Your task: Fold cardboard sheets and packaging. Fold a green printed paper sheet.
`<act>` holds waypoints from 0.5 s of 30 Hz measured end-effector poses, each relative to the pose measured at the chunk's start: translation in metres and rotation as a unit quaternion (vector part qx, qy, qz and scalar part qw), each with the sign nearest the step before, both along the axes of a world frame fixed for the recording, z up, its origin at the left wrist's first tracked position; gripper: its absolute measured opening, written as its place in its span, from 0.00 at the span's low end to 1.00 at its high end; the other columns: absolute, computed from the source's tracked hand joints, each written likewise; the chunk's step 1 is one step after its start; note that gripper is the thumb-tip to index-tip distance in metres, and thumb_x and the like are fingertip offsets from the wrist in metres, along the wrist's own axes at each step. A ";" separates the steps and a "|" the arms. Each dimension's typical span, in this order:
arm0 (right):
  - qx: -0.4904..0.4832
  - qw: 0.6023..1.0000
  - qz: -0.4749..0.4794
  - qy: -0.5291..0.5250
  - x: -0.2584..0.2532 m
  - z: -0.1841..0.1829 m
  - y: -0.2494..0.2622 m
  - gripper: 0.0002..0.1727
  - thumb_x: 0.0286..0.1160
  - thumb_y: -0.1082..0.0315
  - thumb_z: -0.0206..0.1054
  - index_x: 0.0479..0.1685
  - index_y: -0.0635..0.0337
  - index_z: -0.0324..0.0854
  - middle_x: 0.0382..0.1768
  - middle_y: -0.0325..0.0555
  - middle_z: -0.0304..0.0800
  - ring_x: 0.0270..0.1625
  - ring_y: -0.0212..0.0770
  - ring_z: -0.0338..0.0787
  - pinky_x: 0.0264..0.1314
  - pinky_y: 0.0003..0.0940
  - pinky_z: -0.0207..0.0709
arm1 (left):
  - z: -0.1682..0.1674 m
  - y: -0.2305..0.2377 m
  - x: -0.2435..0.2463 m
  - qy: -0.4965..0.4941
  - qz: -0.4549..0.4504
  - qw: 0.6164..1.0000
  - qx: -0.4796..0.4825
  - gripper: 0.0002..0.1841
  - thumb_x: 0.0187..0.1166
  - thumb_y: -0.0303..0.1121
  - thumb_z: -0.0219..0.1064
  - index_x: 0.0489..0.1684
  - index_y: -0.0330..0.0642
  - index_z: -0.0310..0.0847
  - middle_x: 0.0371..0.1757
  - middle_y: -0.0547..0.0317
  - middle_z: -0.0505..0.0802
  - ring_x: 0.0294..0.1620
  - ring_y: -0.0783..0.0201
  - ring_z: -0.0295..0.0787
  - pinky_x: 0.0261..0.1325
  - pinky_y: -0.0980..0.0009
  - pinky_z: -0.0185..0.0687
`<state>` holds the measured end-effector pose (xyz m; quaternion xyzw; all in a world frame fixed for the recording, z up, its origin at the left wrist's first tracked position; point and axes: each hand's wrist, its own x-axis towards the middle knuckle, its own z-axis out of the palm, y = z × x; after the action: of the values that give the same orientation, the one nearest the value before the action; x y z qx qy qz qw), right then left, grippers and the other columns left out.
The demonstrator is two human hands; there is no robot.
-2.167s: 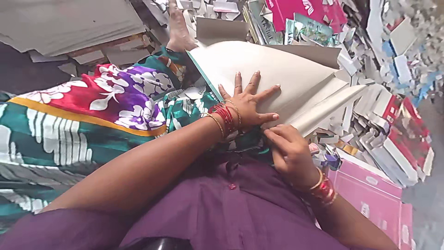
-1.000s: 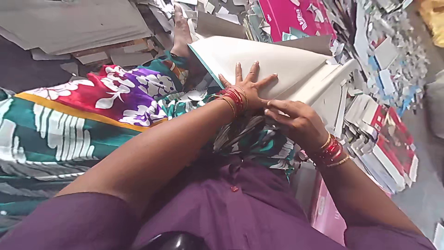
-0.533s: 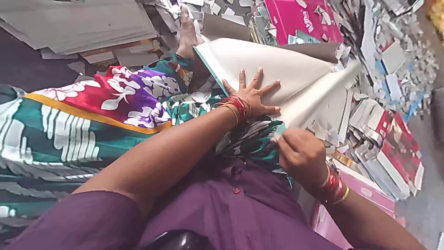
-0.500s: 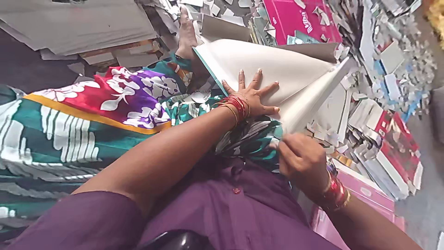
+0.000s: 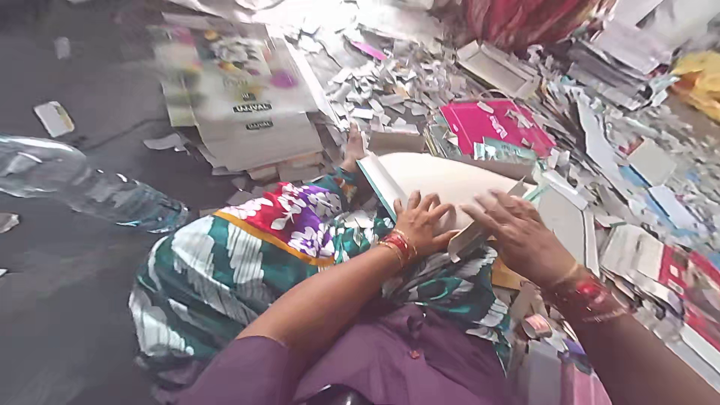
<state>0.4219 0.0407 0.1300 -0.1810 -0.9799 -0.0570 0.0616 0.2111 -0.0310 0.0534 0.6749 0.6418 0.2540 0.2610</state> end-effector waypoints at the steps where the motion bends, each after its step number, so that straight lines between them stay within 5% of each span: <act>1: -0.006 0.999 0.031 -0.005 -0.006 -0.004 0.010 0.32 0.52 0.84 0.77 0.65 0.55 0.88 0.55 0.62 0.93 0.65 0.68 0.88 0.68 0.69 0.75 | 0.000 -0.005 -0.007 0.002 -0.006 1.000 0.016 0.25 0.80 0.53 0.66 0.72 0.54 0.83 0.75 0.48 0.83 0.84 0.38 0.65 0.77 0.24 0.48; 2: 0.000 0.998 0.062 -0.007 -0.008 -0.009 0.019 0.23 0.50 0.84 0.75 0.51 0.60 0.91 0.40 0.58 0.93 0.51 0.64 0.93 0.56 0.63 0.82 | -0.001 -0.010 -0.015 0.013 -0.013 0.999 0.036 0.24 0.82 0.54 0.64 0.64 0.48 0.87 0.65 0.48 0.89 0.78 0.41 0.74 0.77 0.29 0.53; 4: 0.034 0.996 0.085 0.010 -0.011 -0.009 0.028 0.07 0.55 0.78 0.68 0.33 0.64 0.86 0.27 0.54 0.89 0.36 0.60 0.93 0.35 0.54 0.84 | 0.001 -0.023 -0.040 0.022 -0.029 0.997 0.066 0.31 0.82 0.62 0.56 0.54 0.42 0.89 0.51 0.48 0.93 0.70 0.42 0.80 0.77 0.34 0.54; 7: 0.088 0.988 0.020 0.122 -0.011 0.014 0.014 0.08 0.62 0.71 0.64 0.27 0.67 0.86 0.30 0.59 0.92 0.35 0.62 0.93 0.31 0.55 0.83 | 0.014 -0.039 -0.074 -0.002 0.005 0.973 0.231 0.37 0.77 0.69 0.47 0.40 0.46 0.94 0.35 0.54 0.92 0.54 0.45 0.86 0.66 0.35 0.66; 9: 0.126 0.970 -0.033 0.206 -0.008 0.041 0.002 0.10 0.63 0.68 0.65 0.25 0.69 0.81 0.33 0.64 0.90 0.37 0.66 0.93 0.33 0.59 0.82 | 0.036 -0.041 -0.097 -0.046 0.025 0.941 0.335 0.43 0.79 0.73 0.37 0.53 0.50 0.94 0.36 0.59 0.91 0.48 0.55 0.84 0.61 0.45 0.68; 11: 0.147 0.956 -0.060 0.247 -0.001 0.068 -0.006 0.13 0.68 0.67 0.65 0.36 0.73 0.78 0.42 0.71 0.90 0.46 0.70 0.92 0.40 0.61 0.83 | 0.071 -0.044 -0.117 -0.048 -0.027 0.928 0.368 0.54 0.73 0.81 0.32 0.80 0.45 0.77 0.53 0.55 0.92 0.56 0.60 0.83 0.67 0.48 0.68; 13: 0.128 0.949 -0.109 0.268 0.010 0.097 -0.016 0.18 0.73 0.64 0.65 0.49 0.75 0.77 0.46 0.70 0.90 0.49 0.66 0.93 0.46 0.61 0.84 | 0.105 -0.044 -0.129 -0.017 -0.090 0.929 0.358 0.60 0.67 0.85 0.40 0.88 0.40 0.62 0.68 0.53 0.89 0.66 0.63 0.83 0.73 0.47 0.72; 15: 0.099 0.923 -0.253 0.274 0.021 0.131 -0.034 0.22 0.74 0.58 0.72 0.46 0.74 0.79 0.41 0.67 0.91 0.44 0.57 0.92 0.45 0.55 0.83 | 0.124 -0.039 -0.126 -0.065 -0.131 0.928 0.343 0.52 0.64 0.77 0.62 0.79 0.41 0.74 0.45 0.63 0.93 0.45 0.74 0.85 0.55 0.62 0.78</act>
<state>0.4425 0.0066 0.2615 -0.4241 -0.8359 -0.1154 0.3287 0.0854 -0.0696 0.1772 0.7835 0.4028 0.4653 0.0857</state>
